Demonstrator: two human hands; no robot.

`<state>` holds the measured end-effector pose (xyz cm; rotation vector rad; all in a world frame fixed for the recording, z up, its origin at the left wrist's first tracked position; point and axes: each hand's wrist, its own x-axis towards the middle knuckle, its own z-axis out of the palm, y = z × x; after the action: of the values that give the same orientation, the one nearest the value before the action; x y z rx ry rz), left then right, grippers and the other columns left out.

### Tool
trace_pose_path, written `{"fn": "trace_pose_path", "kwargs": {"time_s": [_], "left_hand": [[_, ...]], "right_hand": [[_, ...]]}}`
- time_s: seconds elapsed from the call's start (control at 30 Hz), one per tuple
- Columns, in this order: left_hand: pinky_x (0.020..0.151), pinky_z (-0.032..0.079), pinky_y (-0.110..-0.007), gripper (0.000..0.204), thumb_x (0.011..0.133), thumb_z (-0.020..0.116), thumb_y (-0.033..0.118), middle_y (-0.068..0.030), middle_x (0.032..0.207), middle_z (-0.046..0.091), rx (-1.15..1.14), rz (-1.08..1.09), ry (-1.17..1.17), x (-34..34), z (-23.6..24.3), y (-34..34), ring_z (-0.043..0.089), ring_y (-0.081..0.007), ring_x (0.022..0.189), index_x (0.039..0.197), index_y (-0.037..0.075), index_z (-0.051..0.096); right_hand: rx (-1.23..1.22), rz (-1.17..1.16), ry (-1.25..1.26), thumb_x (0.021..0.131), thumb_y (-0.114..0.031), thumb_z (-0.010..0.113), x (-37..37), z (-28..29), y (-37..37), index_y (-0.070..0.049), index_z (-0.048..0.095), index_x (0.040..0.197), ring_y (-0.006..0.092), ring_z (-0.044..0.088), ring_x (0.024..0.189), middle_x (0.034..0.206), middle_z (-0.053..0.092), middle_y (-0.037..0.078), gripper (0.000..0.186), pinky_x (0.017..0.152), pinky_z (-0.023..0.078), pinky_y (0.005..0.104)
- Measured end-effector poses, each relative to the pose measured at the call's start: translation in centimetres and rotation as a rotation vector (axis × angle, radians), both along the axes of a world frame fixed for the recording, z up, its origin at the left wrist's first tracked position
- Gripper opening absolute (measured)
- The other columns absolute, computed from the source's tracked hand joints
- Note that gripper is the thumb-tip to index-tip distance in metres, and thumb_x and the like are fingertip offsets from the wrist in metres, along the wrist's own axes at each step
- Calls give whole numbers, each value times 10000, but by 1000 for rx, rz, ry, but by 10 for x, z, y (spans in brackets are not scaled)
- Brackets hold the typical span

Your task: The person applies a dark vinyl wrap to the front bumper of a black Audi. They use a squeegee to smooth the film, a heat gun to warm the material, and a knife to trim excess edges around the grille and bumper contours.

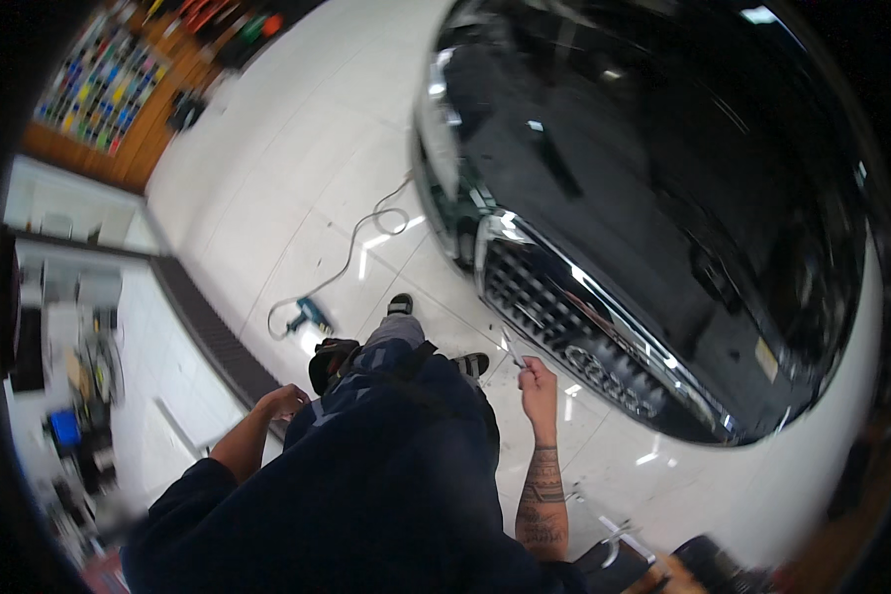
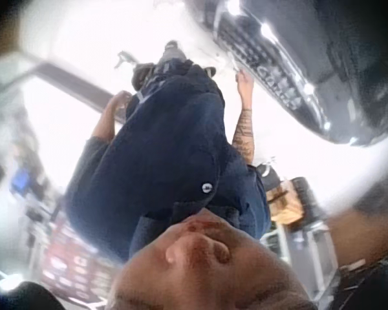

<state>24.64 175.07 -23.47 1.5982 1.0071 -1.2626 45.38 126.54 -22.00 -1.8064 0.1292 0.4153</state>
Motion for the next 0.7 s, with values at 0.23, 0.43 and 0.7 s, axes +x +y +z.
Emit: {"fn": "trace_pose_path", "kwargs": {"time_s": [0.23,0.43,0.7], "left_hand": [[409,337,-272,316,942,586,285,-1,558,515,-70,233,177,-81,-26,37,435,-99,449,758,39,662],[389,439,-300,397,964,514,335,-87,636,652,-16,271,111,-88,-139,127,553,-141,452,847,4,699],[770,530,-386,203,800,625,119,-141,886,710,161,-135,-218,-61,-474,301,687,-281,820,972,39,696]], "right_hand": [[-266,333,153,867,-99,461,24,-8,71,28,622,934,78,447,532,595,496,-18,216,512,362,239],[-461,538,211,868,-134,484,6,-25,144,7,610,883,130,478,516,609,538,29,189,497,394,292],[-710,816,576,860,-82,592,-15,-123,230,11,586,1109,100,539,597,738,585,39,267,551,449,264]]}}
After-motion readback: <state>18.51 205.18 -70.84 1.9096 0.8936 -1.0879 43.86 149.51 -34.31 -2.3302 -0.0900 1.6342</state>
